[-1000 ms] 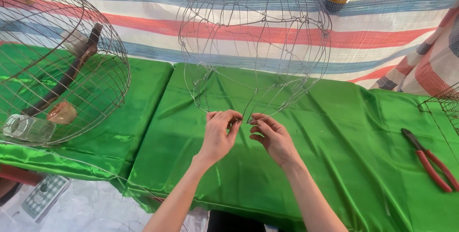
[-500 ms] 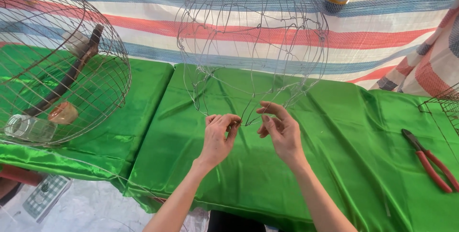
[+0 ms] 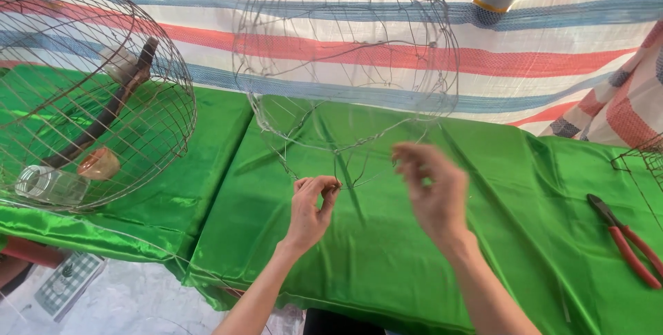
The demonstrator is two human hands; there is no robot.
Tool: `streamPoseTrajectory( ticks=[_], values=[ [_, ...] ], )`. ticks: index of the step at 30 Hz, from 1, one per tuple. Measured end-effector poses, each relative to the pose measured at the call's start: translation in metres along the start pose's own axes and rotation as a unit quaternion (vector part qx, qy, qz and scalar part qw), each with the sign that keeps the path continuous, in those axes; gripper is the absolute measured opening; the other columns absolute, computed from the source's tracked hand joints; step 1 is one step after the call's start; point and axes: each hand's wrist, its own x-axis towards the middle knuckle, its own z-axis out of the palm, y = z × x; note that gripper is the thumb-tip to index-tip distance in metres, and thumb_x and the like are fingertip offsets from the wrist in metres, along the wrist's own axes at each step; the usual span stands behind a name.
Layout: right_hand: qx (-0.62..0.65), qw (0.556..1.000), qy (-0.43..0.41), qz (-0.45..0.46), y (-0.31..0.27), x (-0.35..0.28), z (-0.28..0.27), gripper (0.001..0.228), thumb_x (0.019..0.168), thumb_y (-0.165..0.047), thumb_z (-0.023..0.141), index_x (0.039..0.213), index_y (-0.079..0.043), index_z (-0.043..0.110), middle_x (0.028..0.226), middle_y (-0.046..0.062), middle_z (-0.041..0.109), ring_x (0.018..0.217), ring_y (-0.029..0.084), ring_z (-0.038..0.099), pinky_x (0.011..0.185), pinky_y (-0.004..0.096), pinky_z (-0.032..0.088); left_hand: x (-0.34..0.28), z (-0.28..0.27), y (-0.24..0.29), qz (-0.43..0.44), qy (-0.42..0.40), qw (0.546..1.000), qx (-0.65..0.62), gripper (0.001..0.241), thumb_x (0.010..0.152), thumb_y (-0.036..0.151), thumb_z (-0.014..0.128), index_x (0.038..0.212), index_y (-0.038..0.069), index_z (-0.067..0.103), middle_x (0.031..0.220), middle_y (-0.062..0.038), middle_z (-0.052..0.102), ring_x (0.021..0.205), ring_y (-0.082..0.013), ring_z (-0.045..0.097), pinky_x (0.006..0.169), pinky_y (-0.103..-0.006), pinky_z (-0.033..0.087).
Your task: Finalizing the structure of a wire birdcage by twisting wire ends together by hand.
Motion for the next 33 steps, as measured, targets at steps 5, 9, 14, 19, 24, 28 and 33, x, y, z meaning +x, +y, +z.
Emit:
streamPoseTrajectory(
  ticks=[5,9,14,19,24,28,33],
  values=[
    [-0.085,0.973,0.063,-0.204,-0.036,0.064,-0.023,0.029,0.102,-0.006,0.062,0.130,-0.002,0.065,0.122,0.018,0.062,0.112,0.033,0.058,0.094,0.046,0.053,-0.002,-0.001,0.000,-0.011,-0.001,1.000,-0.013,0.011,0.095,0.012,0.068,0.099,0.021,0.073,0.079,0.004,0.070,0.069,-0.0140,0.062,0.086,-0.0323,0.041],
    [-0.143,0.952,0.042,-0.266,-0.047,0.109,-0.001,0.052,0.108,-0.040,0.068,0.148,-0.013,0.049,0.161,0.017,0.027,0.151,0.037,0.032,0.122,0.063,0.039,0.001,-0.005,0.002,-0.025,-0.026,0.999,-0.004,0.009,0.098,0.017,0.066,0.106,0.016,0.071,0.089,0.006,0.072,0.082,-0.0111,0.055,0.087,-0.0295,0.033],
    [-0.267,0.930,-0.042,-0.250,-0.086,0.144,0.027,0.072,0.101,-0.060,0.069,0.151,-0.015,0.043,0.164,0.017,0.022,0.153,0.040,0.023,0.123,0.068,0.024,0.004,-0.006,0.003,-0.020,-0.039,0.999,-0.001,0.009,0.098,0.013,0.065,0.105,0.015,0.069,0.090,0.004,0.071,0.081,-0.0114,0.055,0.087,-0.0290,0.034],
    [-0.317,0.917,-0.155,-0.186,-0.072,0.171,0.053,0.051,0.095,-0.056,0.066,0.122,-0.012,0.067,0.134,0.015,0.063,0.139,0.047,0.028,0.106,0.064,0.027,0.003,-0.005,0.003,-0.008,-0.043,0.999,0.008,0.007,0.099,0.013,0.062,0.105,0.013,0.066,0.089,0.002,0.068,0.079,-0.0125,0.054,0.087,-0.0303,0.036],
    [-0.317,0.928,-0.088,-0.177,-0.065,0.173,0.066,0.029,0.103,-0.041,0.059,0.106,-0.017,0.076,0.128,0.010,0.069,0.133,0.059,0.028,0.094,0.065,0.033,0.009,-0.009,0.004,-0.006,-0.035,0.999,0.023,0.010,0.094,0.010,0.063,0.104,0.011,0.067,0.090,0.000,0.071,0.083,-0.0134,0.060,0.089,-0.0312,0.038],
    [-0.321,0.928,-0.113,-0.155,-0.070,0.180,0.068,0.027,0.102,-0.038,0.063,0.104,-0.015,0.077,0.119,0.010,0.074,0.121,0.048,0.048,0.087,0.057,0.040,0.001,-0.007,0.019,0.021,0.032,0.999,0.013,0.027,0.097,0.010,0.059,0.123,0.004,0.057,0.116,-0.009,0.060,0.113,-0.0234,0.056,0.106,-0.0386,0.044],
    [-0.321,0.929,-0.110,-0.145,-0.067,0.188,0.067,0.029,0.104,-0.040,0.066,0.105,-0.013,0.077,0.102,0.014,0.073,0.102,0.040,0.052,0.079,0.054,0.041,-0.029,0.024,0.025,-0.248,0.119,0.937,-0.216,0.014,0.097,0.010,0.061,0.109,0.003,0.064,0.094,-0.009,0.067,0.081,-0.0138,0.062,0.073,-0.0196,0.051]
  ],
)
